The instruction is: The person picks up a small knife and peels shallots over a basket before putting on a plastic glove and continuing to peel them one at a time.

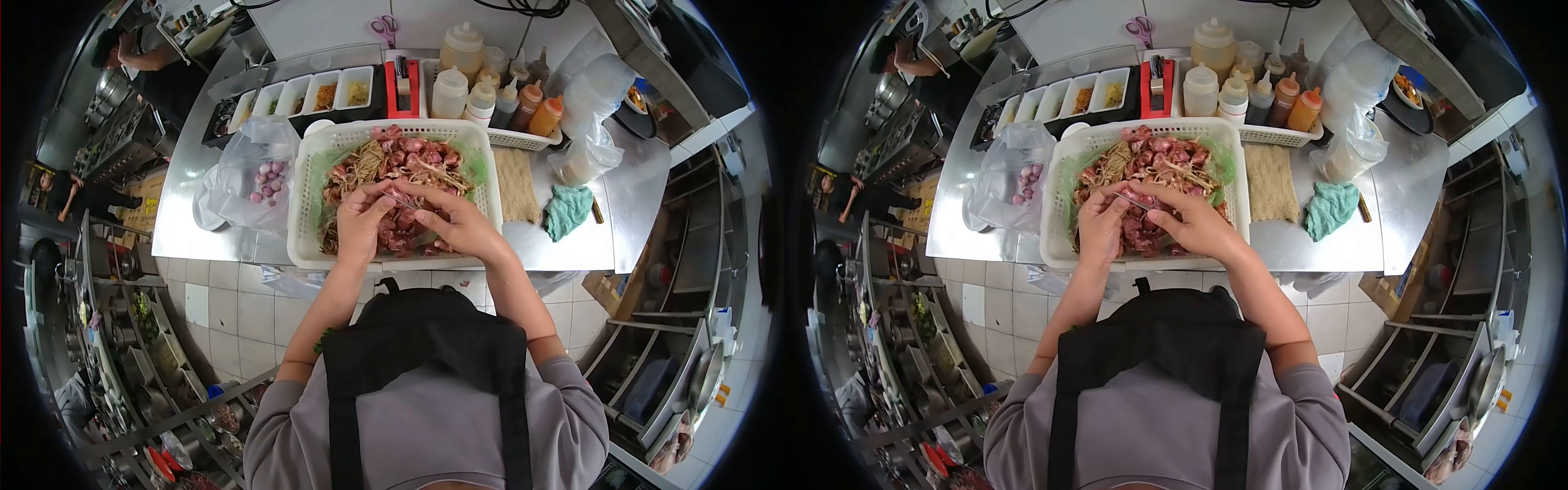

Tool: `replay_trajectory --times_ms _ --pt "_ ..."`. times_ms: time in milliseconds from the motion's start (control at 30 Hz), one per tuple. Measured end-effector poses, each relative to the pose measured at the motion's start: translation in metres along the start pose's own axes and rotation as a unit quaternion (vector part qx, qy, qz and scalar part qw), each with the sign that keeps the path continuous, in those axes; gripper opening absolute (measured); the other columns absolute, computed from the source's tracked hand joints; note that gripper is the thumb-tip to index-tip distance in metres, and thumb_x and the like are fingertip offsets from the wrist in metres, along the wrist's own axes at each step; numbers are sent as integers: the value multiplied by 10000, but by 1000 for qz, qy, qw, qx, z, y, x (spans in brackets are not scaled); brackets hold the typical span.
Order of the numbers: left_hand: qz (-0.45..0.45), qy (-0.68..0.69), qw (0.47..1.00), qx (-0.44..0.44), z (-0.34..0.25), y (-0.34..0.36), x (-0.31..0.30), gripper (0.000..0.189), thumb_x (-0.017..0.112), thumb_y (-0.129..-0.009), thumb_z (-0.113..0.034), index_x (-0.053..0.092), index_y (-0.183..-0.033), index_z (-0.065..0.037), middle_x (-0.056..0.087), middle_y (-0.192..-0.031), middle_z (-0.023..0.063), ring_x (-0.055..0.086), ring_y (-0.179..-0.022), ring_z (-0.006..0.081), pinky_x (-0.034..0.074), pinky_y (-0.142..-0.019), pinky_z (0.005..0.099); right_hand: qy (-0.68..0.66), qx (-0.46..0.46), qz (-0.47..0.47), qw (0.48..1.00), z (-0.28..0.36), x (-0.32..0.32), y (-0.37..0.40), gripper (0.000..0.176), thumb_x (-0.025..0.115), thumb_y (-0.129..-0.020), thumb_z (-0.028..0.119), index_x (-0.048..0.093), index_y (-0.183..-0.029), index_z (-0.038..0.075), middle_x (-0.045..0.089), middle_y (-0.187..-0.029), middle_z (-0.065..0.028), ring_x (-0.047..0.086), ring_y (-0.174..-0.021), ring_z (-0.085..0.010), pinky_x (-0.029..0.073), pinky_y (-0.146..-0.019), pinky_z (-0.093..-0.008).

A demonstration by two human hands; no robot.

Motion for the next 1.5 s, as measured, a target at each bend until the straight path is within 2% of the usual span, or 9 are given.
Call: replay_trajectory --times_ms 300,733,833,900,1000,1100,1133,1233,1500 --pt "14 -87 996 23 -7 2 9 244 643 -803 7 602 -1043 18 634 -1075 137 600 -957 157 453 -892 285 42 13 -37 998 4 3 2 331 544 -853 20 561 -1183 53 610 -1144 -121 570 -1082 -235 422 -916 -315" --pt "-25 7 999 22 -7 3 11 265 550 -853 39 556 -1117 30 608 -1089 138 592 -996 184 459 -925 298 91 -17 -156 983 -15 -8 -2 290 546 -857 31 586 -1143 51 618 -1109 -148 591 -1035 -278 439 -888 -313" --pt "-37 107 993 -12 -7 0 5 248 539 -867 25 553 -1115 24 597 -1101 148 588 -1029 215 455 -956 322 126 -19 -183 975 -8 -9 -2 285 555 -858 49 575 -1142 45 641 -1016 -154 614 -957 -277 455 -851 -318" --pt "-37 142 989 -29 -1 -2 -2 230 542 -872 10 558 -1101 17 594 -1104 148 585 -1045 230 453 -968 333 189 156 -132 960 0 -7 -1 340 569 -853 65 524 -1189 49 642 -909 -158 620 -867 -272 470 -803 -334" --pt "-51 209 976 -39 10 -3 -10 187 565 -874 -33 570 -1059 -1 596 -1098 132 577 -1057 225 465 -956 323 43 74 -112 990 -2 8 1 351 566 -864 62 503 -1209 69 568 -776 -95 515 -678 -165 433 -648 -298" --pt "-62 237 966 -82 13 0 -7 144 575 -875 -60 583 -1014 -23 609 -1068 97 575 -1050 201 466 -956 308 71 4 -93 993 1 20 -2 418 564 -859 51 462 -1263 88 574 -799 -96 514 -690 -164 439 -665 -293" --pt "-49 256 962 -82 17 0 -10 180 567 -883 -77 564 -1053 -15 599 -1092 92 573 -1053 188 474 -948 297 74 6 -88 993 2 21 -3 425 563 -856 70 462 -1268 97 615 -1043 -166 604 -906 -306 470 -802 -349" --pt "-49 280 955 -91 16 0 -5 212 563 -890 -100 549 -1082 -11 590 -1116 84 573 -1051 169 482 -939 281 104 -33 -97 989 -7 21 -6 400 551 -864 70 490 -1259 93 596 -1120 -168 585 -996 -319 465 -828 -346" --pt "-70 252 960 -102 14 -2 -4 314 583 -883 -142 514 -1156 -4 569 -1150 69 554 -1065 152 451 -970 266 110 -46 -113 986 -10 21 -9 388 539 -867 77 508 -1252 122 596 -1115 -174 588 -976 -341 468 -827 -359"
Point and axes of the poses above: each hand's wrist, its own y-axis away from the middle knuckle, its own x-axis out of the palm, z = x × y, the point moved 2 cm from there along -y, towards the middle knuckle
